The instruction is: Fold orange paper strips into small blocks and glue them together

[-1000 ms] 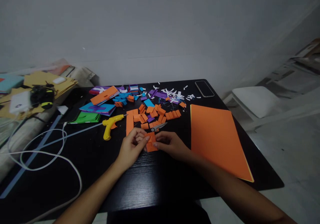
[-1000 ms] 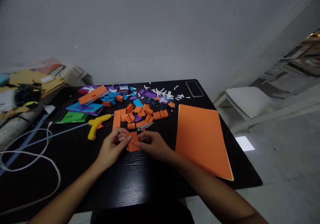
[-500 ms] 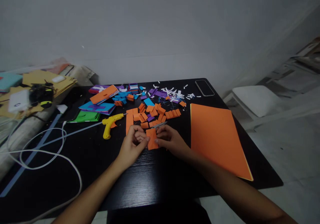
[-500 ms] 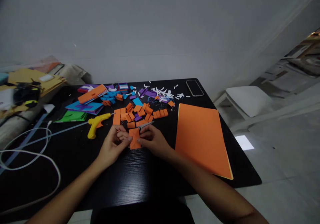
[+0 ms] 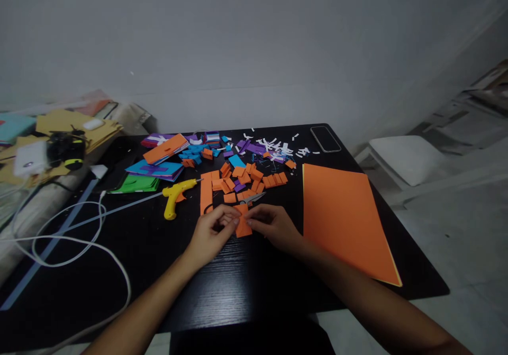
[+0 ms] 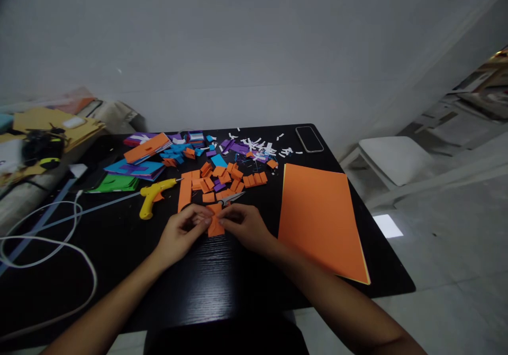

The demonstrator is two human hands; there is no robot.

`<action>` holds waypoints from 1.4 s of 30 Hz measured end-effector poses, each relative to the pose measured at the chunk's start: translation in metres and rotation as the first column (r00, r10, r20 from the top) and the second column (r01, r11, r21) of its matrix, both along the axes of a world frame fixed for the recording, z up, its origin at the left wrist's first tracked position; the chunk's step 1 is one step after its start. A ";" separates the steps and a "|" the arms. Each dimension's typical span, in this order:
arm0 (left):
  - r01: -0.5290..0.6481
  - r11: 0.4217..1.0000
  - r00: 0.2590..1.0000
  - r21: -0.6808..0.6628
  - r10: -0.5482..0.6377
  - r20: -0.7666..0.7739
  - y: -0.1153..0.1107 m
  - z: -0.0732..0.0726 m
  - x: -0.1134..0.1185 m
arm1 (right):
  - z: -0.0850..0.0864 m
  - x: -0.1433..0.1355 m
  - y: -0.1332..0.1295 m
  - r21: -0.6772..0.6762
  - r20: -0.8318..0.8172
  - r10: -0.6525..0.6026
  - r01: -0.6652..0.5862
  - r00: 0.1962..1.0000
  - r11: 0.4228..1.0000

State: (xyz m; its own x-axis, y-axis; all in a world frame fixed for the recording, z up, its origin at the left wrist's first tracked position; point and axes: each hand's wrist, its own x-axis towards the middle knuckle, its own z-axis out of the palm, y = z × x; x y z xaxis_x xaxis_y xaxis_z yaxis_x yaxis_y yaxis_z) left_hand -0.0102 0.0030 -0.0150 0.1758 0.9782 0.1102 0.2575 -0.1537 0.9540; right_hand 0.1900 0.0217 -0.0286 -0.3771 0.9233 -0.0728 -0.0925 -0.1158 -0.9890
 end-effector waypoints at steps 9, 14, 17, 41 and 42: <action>0.039 0.997 0.999 -0.064 -0.040 -0.011 0.000 -0.006 0.000 | 0.005 0.005 0.003 0.057 0.126 0.047 -0.055 0.991 0.997; -0.011 1.000 0.994 0.004 0.011 -0.113 0.000 -0.008 -0.004 | 0.013 0.014 0.009 0.202 0.447 0.080 -0.187 0.891 0.961; -0.025 0.989 0.964 0.145 0.062 -0.259 0.001 -0.006 -0.009 | 0.015 0.018 0.011 0.325 0.583 0.059 -0.299 0.811 0.897; -0.617 0.787 0.338 -0.004 0.261 -0.904 0.047 0.024 -0.100 | -0.004 0.022 0.018 0.642 0.544 -0.209 -0.242 0.813 0.727; -0.622 0.783 0.337 -0.018 0.247 -0.909 0.047 0.023 -0.101 | -0.004 0.022 0.019 0.640 0.545 -0.212 -0.240 0.811 0.730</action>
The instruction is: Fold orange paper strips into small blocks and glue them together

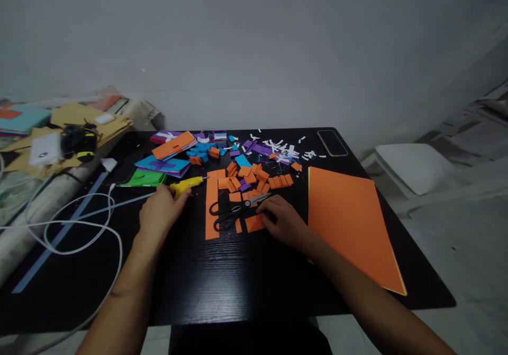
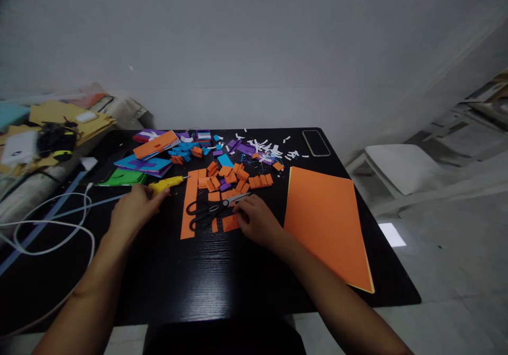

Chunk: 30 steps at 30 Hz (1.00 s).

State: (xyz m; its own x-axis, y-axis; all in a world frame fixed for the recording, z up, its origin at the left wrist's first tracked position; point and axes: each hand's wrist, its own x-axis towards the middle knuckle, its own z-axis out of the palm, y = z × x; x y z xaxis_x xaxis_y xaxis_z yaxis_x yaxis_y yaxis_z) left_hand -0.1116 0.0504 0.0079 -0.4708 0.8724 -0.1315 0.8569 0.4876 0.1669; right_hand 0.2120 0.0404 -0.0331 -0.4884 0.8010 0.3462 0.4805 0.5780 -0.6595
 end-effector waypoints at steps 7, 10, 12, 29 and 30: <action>0.039 0.998 0.999 -0.048 -0.038 0.011 0.004 -0.007 -0.004 | -0.005 -0.001 -0.001 -0.005 0.000 -0.010 0.010 1.000 1.000; 0.022 1.000 1.000 0.023 -0.022 0.014 0.004 -0.004 -0.003 | -0.007 -0.002 -0.001 -0.019 -0.004 -0.013 0.013 1.000 1.000; -0.013 0.996 1.000 0.090 0.012 0.015 0.003 -0.002 -0.001 | -0.008 -0.002 -0.001 -0.023 -0.010 -0.008 0.008 1.000 1.000; -0.272 0.820 0.496 0.503 -0.329 0.804 -0.007 0.007 0.027 | -0.012 -0.012 -0.002 0.006 -0.091 0.022 -0.021 0.996 1.000; -0.260 0.835 0.429 0.484 -0.349 0.833 -0.008 0.007 0.029 | -0.011 -0.011 -0.001 0.009 -0.091 0.014 -0.014 0.996 1.000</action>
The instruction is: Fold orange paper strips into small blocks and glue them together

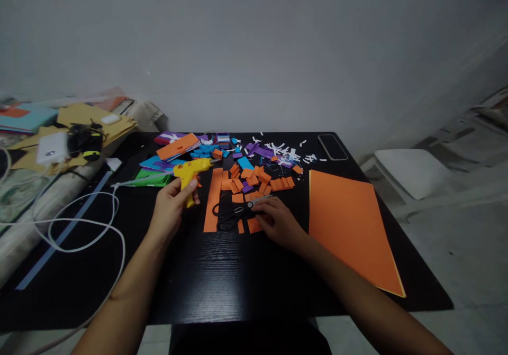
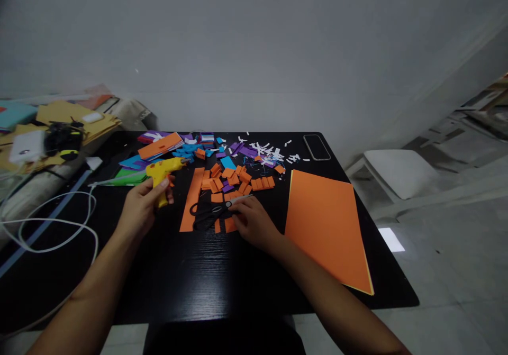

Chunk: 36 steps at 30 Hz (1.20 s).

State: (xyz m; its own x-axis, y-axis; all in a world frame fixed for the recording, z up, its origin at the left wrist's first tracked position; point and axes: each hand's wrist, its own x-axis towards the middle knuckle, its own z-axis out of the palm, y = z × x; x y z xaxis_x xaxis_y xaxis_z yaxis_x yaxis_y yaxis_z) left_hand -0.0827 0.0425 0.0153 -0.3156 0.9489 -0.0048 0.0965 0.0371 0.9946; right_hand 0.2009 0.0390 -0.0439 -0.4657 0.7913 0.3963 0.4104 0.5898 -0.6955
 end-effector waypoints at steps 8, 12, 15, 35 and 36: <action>0.312 0.928 0.949 -0.205 -0.297 0.103 -0.004 -0.020 0.014 | 0.016 0.012 0.001 -0.089 0.104 0.030 -0.021 0.994 0.996; 0.369 0.880 0.927 -0.300 -0.373 0.046 -0.004 -0.026 0.022 | 0.011 0.009 0.001 -0.026 0.093 0.010 -0.007 0.996 1.000; 0.394 0.847 0.915 -0.357 -0.398 0.067 -0.005 -0.026 0.027 | 0.007 0.007 0.001 -0.001 0.139 0.008 -0.008 0.990 1.000; 0.198 0.943 0.705 -0.266 -0.326 -0.629 -0.002 -0.035 0.016 | 0.024 0.011 -0.008 -0.047 0.214 0.258 -0.254 0.942 0.966; 0.190 0.944 0.698 -0.270 -0.323 -0.639 -0.002 -0.035 0.016 | 0.024 0.011 -0.008 -0.055 0.233 0.272 -0.267 0.933 0.962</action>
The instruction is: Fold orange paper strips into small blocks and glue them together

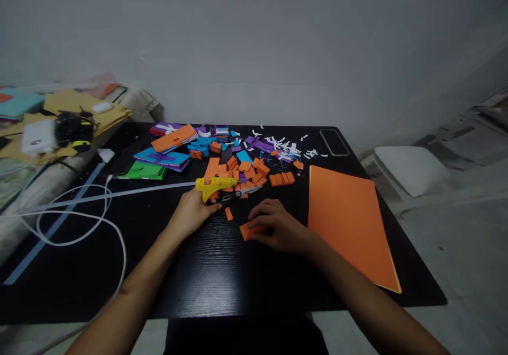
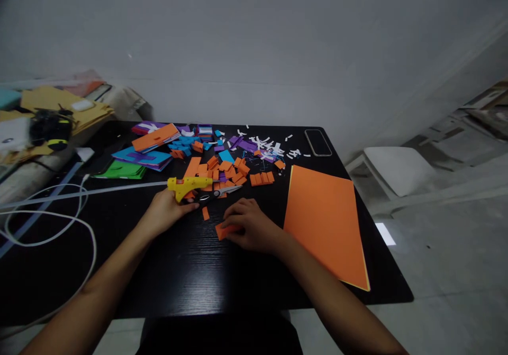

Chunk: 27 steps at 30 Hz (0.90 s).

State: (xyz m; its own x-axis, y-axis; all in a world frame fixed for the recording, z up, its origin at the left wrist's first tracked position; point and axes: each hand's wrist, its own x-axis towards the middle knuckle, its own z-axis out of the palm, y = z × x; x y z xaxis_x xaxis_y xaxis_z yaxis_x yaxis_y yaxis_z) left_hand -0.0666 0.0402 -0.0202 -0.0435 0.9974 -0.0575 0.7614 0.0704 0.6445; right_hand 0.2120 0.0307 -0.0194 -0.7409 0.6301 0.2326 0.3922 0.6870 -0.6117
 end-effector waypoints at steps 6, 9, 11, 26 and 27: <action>0.006 0.998 0.997 0.068 -0.001 -0.080 0.006 0.002 0.001 | -0.013 -0.005 0.000 0.006 0.019 -0.041 0.041 0.999 0.999; -0.039 0.997 0.995 0.067 0.044 -0.085 0.010 0.001 -0.002 | -0.020 -0.008 0.002 0.054 -0.006 -0.101 0.101 0.995 0.993; -0.052 0.996 0.996 0.072 0.057 -0.069 0.010 0.000 -0.006 | -0.022 -0.009 0.002 0.100 0.003 -0.140 0.139 0.990 0.985; 0.243 0.968 0.956 -0.068 -0.227 0.185 -0.005 0.020 -0.013 | -0.026 -0.009 -0.001 0.233 -0.019 -0.219 0.218 0.975 0.948; 0.246 0.967 0.955 -0.067 -0.231 0.184 -0.005 0.021 -0.014 | -0.026 -0.008 -0.001 0.235 -0.045 -0.210 0.214 0.977 0.948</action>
State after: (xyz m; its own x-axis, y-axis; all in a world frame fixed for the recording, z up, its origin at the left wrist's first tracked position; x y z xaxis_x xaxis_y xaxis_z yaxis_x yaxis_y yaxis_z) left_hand -0.0805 0.0355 0.0007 0.2135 0.9681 -0.1308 0.6400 -0.0375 0.7674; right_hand 0.2037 0.0298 -0.0457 -0.5899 0.6972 0.4072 0.5343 0.7152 -0.4505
